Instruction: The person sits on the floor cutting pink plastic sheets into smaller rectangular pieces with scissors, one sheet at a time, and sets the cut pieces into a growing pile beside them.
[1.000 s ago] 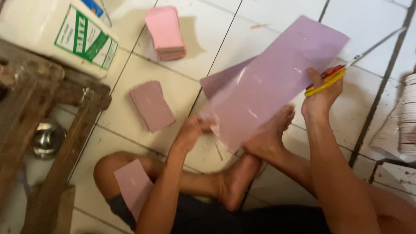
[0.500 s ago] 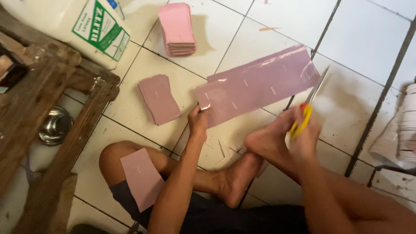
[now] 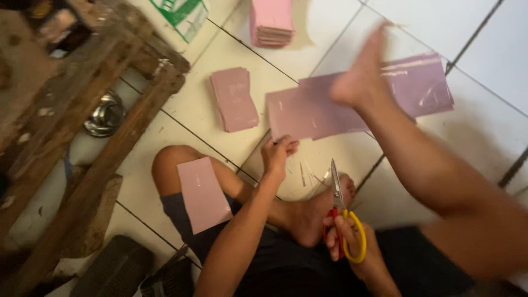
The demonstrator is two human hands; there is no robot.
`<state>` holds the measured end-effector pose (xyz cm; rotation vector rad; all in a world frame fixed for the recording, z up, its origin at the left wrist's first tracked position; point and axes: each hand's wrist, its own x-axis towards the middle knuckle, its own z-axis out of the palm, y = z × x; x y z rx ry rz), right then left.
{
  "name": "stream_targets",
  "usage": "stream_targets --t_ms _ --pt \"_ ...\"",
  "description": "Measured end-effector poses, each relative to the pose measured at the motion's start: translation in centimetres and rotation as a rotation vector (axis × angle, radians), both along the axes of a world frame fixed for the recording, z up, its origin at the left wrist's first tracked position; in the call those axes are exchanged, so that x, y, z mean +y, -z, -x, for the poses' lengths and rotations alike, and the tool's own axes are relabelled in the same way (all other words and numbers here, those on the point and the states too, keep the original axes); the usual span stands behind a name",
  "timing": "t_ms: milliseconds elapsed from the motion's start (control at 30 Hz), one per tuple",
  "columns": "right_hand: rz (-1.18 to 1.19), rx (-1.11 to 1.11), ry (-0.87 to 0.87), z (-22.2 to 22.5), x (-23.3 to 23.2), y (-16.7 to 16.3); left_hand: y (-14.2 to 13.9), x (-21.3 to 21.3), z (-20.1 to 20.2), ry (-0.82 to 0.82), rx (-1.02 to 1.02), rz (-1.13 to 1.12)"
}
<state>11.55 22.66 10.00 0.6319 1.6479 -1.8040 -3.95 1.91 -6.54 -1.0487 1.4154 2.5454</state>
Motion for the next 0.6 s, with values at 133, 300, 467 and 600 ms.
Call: stream_targets --t_ms 133,300,467,600 --pt "0.029 0.013 0.011 1.2 1.3 2.4 -0.5 0.6 -0.4 -0.075 -0.013 -0.101" --pt "0.062 -0.145 0.01 3.7 1.2 5.0 -1.1 1.9 -1.0 -0.034 -0.005 -0.181" --pt "0.118 -0.251 0.004 4.3 0.1 6.1 -1.6 1.3 -0.9 -0.097 -0.039 -0.179" --pt "0.165 -0.198 -0.052 5.6 -1.4 7.5 -2.3 1.3 -1.1 -0.11 -0.061 -0.166"
